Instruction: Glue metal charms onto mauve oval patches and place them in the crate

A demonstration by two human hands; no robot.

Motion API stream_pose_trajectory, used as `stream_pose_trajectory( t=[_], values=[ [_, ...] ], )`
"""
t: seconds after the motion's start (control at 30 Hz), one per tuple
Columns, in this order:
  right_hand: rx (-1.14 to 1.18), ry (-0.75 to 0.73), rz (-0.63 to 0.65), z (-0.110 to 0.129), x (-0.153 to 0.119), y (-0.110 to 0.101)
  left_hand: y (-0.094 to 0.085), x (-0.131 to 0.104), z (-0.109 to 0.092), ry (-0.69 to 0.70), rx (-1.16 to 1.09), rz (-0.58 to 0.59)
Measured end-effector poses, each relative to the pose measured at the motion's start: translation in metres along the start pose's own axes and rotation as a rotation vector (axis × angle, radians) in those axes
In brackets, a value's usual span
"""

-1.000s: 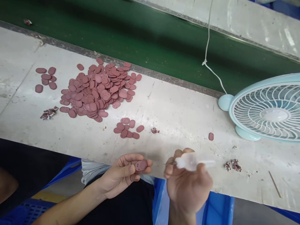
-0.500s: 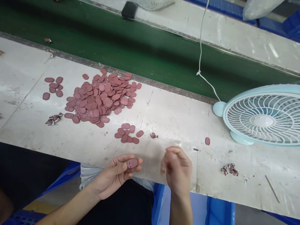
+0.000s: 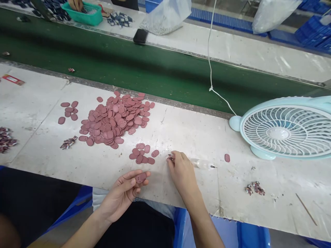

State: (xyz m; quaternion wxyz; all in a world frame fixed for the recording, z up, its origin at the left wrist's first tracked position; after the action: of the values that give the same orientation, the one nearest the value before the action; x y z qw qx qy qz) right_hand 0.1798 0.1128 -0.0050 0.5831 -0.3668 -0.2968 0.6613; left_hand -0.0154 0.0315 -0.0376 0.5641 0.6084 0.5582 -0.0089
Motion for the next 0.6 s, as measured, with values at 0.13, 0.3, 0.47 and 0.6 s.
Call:
stream_pose_trajectory(
  t=[0.13, 0.3, 0.47, 0.6],
  values=[
    [0.048, -0.041, 0.034, 0.002, -0.011, -0.001, -0.003, 0.001, -0.001, 0.016, 0.029, -0.025],
    [0.197, 0.017, 0.002, 0.0, -0.028, -0.004, 0.001, 0.002, 0.003, 0.002, 0.062, -0.017],
    [0.838, 0.118, 0.021, 0.012, -0.061, -0.002, 0.007, 0.001, 0.005, 0.017, 0.115, -0.004],
    [1.125, 0.125, 0.135, 0.035, -0.08, 0.005, 0.013, -0.001, 0.007, 0.042, 0.161, 0.022]
  ],
)
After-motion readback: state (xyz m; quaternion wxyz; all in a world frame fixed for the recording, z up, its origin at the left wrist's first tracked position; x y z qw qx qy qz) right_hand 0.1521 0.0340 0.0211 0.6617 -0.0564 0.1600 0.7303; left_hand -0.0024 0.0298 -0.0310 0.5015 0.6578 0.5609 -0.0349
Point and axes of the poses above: each hand's wrist, its own x-axis towards the middle knuckle, its own y-axis out of the palm, z = x × y, the point moved 8 cm from there along x, towards the middle knuckle, and after that the axes turned 5 degrees about -y, right-handed, at the moved point
